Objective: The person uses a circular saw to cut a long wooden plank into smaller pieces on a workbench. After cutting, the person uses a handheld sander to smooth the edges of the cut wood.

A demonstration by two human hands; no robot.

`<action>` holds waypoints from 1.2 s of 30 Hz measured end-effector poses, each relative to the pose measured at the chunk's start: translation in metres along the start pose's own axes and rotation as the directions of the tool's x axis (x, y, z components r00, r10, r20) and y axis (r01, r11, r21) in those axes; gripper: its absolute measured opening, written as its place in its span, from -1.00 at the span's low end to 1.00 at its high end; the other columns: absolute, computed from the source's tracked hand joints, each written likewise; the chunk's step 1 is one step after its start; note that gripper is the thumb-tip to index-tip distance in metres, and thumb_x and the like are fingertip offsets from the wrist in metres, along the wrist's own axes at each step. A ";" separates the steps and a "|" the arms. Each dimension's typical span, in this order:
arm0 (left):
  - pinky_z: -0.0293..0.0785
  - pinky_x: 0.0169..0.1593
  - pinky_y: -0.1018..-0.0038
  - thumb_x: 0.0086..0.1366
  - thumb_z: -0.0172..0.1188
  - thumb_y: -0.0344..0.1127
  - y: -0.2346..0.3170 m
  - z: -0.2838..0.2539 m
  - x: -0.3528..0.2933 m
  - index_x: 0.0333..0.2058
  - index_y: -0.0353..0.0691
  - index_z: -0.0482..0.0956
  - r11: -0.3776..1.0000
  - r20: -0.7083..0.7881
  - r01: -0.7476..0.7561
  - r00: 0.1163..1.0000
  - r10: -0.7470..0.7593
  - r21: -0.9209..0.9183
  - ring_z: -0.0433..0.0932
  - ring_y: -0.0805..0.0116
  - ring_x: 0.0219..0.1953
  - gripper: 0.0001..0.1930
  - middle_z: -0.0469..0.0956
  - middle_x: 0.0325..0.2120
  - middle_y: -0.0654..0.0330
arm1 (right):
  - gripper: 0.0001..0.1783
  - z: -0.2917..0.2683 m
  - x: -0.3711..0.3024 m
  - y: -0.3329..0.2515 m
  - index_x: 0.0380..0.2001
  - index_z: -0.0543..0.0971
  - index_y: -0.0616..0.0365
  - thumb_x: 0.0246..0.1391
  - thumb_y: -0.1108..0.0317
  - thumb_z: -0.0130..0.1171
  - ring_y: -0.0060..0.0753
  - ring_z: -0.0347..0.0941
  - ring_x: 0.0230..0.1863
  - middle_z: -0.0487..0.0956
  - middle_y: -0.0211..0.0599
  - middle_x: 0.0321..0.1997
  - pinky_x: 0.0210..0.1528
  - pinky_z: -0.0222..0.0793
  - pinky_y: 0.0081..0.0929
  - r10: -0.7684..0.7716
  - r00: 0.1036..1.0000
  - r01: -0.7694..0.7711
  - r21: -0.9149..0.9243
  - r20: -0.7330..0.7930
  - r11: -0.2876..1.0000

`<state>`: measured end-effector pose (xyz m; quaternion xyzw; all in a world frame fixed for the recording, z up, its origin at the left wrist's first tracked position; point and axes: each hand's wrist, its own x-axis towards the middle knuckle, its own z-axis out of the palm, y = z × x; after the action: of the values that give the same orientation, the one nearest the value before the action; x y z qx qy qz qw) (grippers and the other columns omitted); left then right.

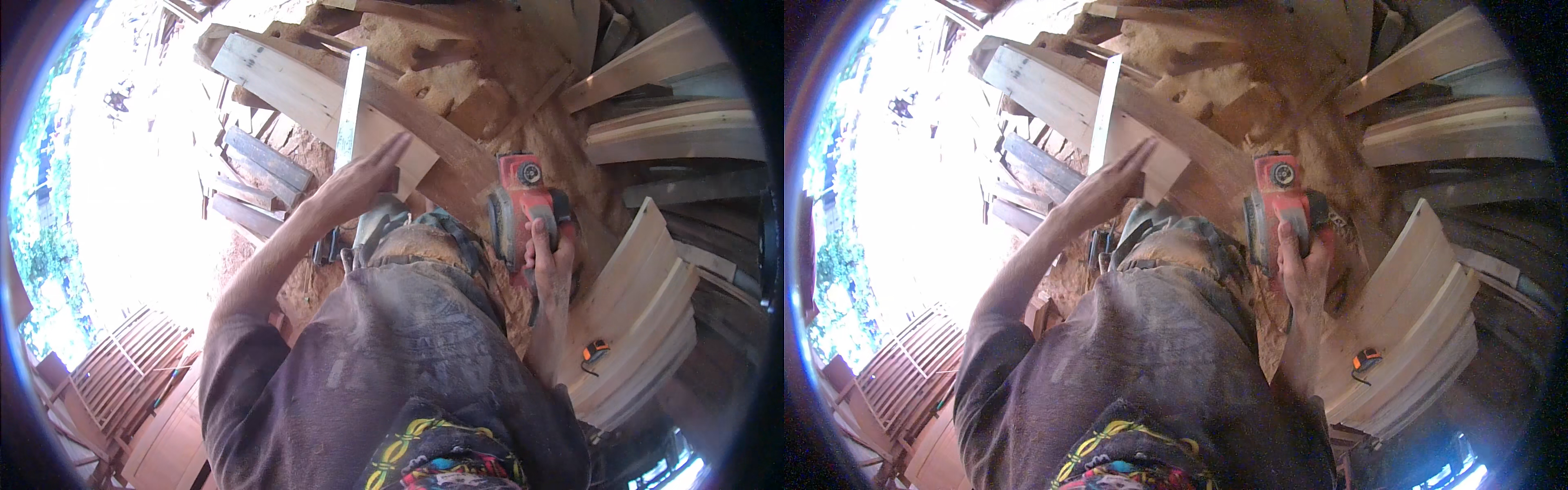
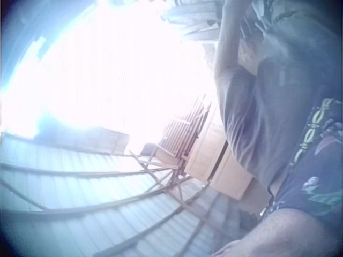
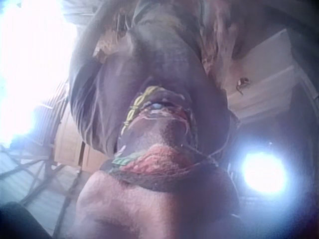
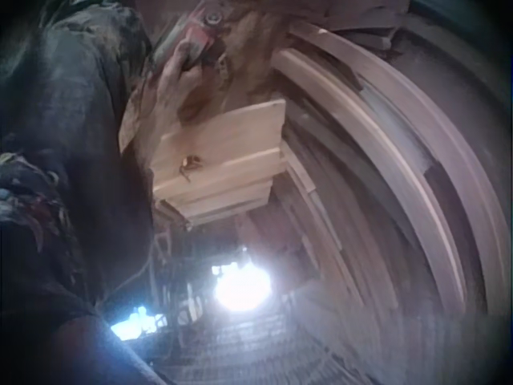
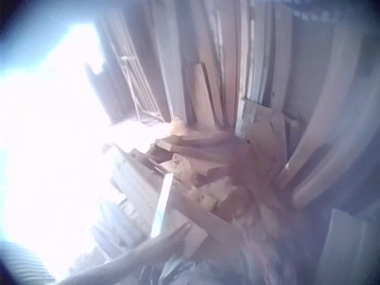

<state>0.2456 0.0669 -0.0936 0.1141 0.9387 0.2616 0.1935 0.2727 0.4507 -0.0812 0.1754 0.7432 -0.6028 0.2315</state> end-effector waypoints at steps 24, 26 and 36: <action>0.61 0.14 0.42 0.58 0.10 -0.53 0.042 0.066 -0.058 0.11 -0.36 0.59 0.609 -0.450 -0.091 0.759 -0.469 -0.788 0.68 0.39 0.00 -0.78 0.71 -0.11 0.14 | -0.43 0.010 -0.001 -0.017 -0.02 0.66 0.27 0.41 -0.13 0.28 -0.57 0.41 -0.38 0.51 -0.46 -0.41 -0.31 0.31 -0.51 -0.200 0.968 0.219 -0.120 0.151 0.968; 0.61 0.10 0.43 0.58 0.10 -0.52 0.042 0.064 -0.058 0.11 -0.36 0.59 0.631 -0.484 -0.096 0.733 -0.478 -0.770 0.67 0.40 -0.03 -0.78 0.71 -0.12 0.15 | -0.39 0.008 -0.002 -0.016 0.07 0.64 0.25 0.39 -0.15 0.29 -0.42 0.52 -0.20 0.61 -0.33 -0.24 -0.12 0.39 -0.41 -0.206 0.956 0.242 -0.168 0.208 0.956; 0.65 0.07 0.19 0.33 0.24 -0.59 -0.123 -0.076 -0.024 0.18 -0.22 0.61 0.936 -0.694 0.299 0.715 -0.090 0.187 0.67 -0.04 0.11 -0.56 0.60 0.18 0.02 | -0.46 0.046 -0.003 -0.054 -0.11 0.71 0.21 0.31 -0.14 0.30 0.07 0.71 -0.16 0.70 0.02 -0.22 -0.11 0.58 -0.07 0.004 0.877 0.233 -0.431 0.481 0.872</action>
<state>0.2209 -0.0781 -0.0922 -0.0623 0.9785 0.1245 -0.1520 0.2521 0.3941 -0.0431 -0.0831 0.7994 -0.4386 0.4022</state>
